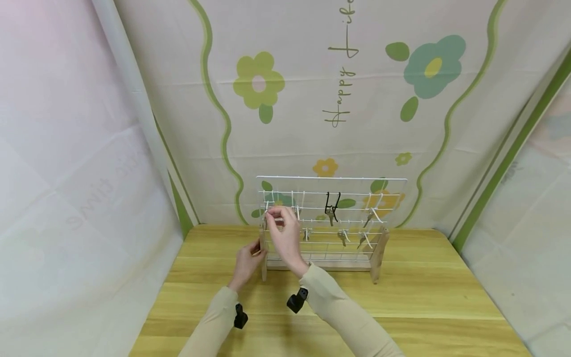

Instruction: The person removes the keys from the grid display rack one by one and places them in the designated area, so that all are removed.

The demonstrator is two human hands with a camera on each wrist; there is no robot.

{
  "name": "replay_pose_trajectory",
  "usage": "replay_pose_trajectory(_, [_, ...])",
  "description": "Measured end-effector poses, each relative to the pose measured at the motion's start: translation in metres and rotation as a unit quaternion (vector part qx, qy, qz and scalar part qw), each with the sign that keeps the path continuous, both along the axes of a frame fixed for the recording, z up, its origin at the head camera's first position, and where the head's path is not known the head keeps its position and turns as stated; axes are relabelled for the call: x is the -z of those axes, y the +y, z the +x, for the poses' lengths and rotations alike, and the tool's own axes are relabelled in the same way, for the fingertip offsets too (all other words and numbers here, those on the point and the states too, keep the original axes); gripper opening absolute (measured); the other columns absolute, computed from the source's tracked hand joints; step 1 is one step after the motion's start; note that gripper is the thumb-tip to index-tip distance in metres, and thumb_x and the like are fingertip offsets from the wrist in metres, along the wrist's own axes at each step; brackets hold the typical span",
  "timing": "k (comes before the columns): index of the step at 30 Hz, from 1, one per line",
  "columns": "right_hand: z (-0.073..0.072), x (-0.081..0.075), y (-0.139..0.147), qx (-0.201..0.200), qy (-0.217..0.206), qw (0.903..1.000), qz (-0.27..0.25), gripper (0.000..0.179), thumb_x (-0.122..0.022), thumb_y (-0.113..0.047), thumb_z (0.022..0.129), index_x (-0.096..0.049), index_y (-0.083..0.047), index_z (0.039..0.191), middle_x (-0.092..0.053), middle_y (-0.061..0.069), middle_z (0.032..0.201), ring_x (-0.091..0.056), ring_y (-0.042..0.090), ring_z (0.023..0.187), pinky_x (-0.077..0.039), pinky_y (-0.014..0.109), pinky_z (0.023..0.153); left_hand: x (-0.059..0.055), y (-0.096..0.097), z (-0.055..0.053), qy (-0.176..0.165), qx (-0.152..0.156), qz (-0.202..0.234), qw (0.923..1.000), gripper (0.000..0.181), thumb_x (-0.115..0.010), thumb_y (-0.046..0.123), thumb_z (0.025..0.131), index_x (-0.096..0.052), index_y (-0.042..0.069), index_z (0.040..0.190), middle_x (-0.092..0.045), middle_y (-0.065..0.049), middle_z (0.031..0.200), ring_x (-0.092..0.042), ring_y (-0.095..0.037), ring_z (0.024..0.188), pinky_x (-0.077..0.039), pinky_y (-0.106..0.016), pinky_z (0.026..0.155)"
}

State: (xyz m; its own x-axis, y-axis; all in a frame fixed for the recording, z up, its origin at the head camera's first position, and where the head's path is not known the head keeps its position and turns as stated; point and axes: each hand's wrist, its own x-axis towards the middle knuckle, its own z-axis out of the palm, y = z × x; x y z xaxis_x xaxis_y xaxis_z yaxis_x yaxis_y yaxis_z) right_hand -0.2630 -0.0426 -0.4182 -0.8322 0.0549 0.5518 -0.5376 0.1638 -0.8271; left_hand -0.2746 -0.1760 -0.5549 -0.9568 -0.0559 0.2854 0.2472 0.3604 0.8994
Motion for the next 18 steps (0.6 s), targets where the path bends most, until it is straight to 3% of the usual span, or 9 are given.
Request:
replay_pose_trajectory(9, [0.005,0.0,0.007,-0.004,0.008,0.9998,0.019,0.009,-0.067,-0.012,0.094,-0.07,-0.005,0.098,-0.07,0.01,0.097,-0.065,0.021,0.088,-0.06,0.02,0.075,-0.001,0.0,0.0,-0.012,0.001,0.002,0.9999,0.043,-0.067,-0.002,0.09,-0.057,-0.011,0.131,-0.064,-0.032,0.125,-0.065,-0.044,0.115,-0.062,-0.039,0.09])
replay_pose_trajectory(18, [0.013,-0.006,0.01,-0.017,0.006,0.9995,0.026,0.007,-0.066,-0.011,0.094,-0.069,-0.004,0.096,-0.071,0.011,0.094,-0.066,0.019,0.084,-0.06,0.019,0.072,-0.002,0.0,0.001,0.002,-0.003,-0.005,1.0,0.041,-0.068,-0.003,0.089,-0.06,-0.01,0.128,-0.065,-0.031,0.123,-0.066,-0.044,0.112,-0.063,-0.04,0.088])
